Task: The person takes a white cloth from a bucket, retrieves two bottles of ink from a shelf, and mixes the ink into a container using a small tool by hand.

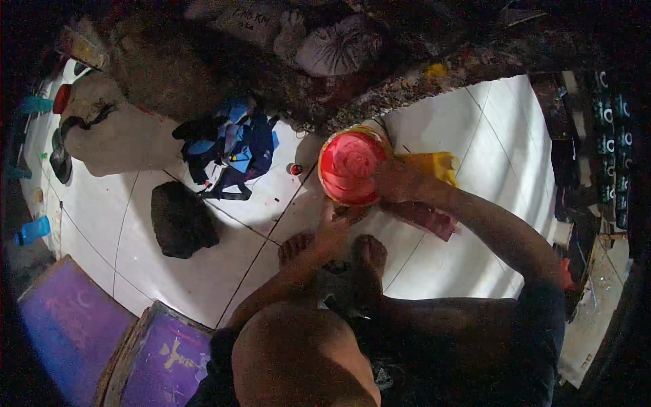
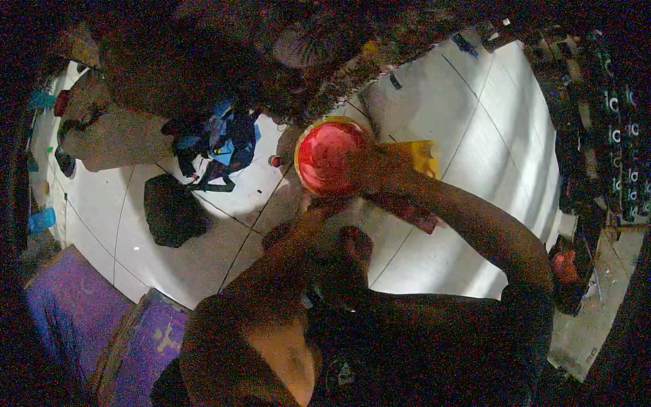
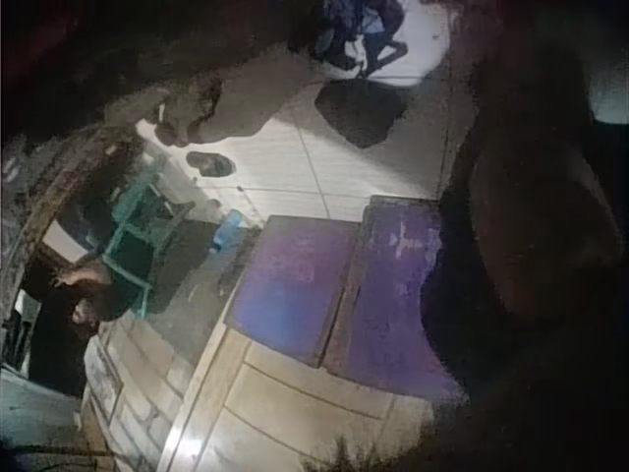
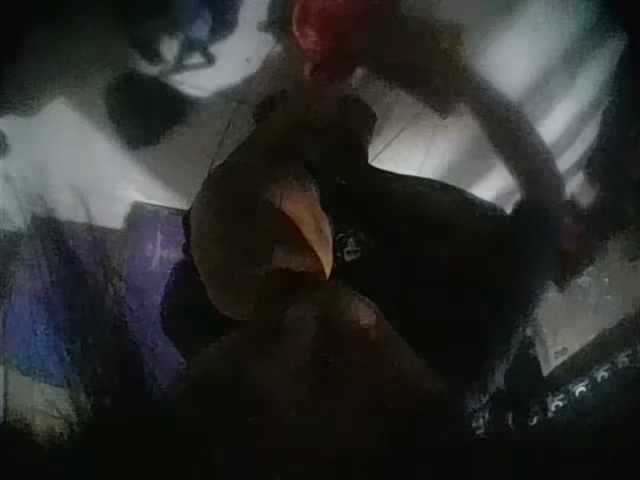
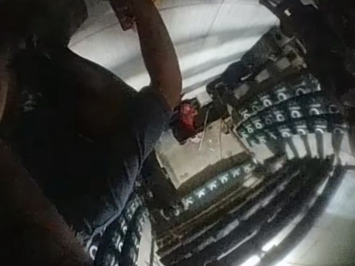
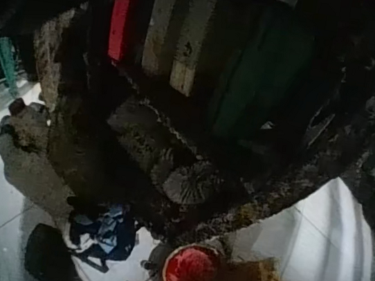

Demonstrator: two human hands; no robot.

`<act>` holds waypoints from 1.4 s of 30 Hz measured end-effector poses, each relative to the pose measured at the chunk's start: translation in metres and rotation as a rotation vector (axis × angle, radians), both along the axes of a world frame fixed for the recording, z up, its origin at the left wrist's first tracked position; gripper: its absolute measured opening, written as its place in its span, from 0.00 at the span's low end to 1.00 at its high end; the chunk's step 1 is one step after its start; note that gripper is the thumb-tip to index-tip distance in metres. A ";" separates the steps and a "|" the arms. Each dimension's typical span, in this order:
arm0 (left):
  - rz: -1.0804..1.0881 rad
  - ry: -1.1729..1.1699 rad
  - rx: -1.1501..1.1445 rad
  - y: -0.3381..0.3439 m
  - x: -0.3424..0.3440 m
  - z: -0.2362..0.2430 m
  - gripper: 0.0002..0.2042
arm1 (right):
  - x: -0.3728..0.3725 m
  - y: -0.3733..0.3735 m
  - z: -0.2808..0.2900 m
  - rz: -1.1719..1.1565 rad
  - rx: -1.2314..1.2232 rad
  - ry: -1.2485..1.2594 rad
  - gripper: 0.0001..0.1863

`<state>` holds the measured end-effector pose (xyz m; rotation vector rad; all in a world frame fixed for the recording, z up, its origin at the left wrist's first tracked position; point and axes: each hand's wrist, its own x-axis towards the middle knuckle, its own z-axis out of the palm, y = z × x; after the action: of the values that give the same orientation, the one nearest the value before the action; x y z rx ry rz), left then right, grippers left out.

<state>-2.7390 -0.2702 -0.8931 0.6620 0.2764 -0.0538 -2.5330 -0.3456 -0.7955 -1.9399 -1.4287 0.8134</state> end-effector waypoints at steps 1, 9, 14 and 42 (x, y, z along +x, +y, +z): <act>0.015 0.025 0.014 0.006 -0.006 -0.002 0.20 | 0.004 0.020 0.029 0.146 -0.383 -0.195 0.12; 0.028 0.058 -0.005 0.007 -0.002 0.010 0.21 | 0.004 0.035 0.082 0.221 -0.215 -0.606 0.13; 0.008 0.038 -0.025 -0.002 0.012 0.017 0.21 | 0.036 -0.021 -0.014 0.227 -0.288 -0.526 0.10; 0.035 0.067 -0.056 0.010 0.010 0.021 0.23 | 0.006 0.039 0.070 0.349 -0.415 -0.431 0.12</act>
<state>-2.7294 -0.2598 -0.8726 0.6000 0.3495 -0.0505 -2.5270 -0.3063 -0.7256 -2.3108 -2.0262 0.9421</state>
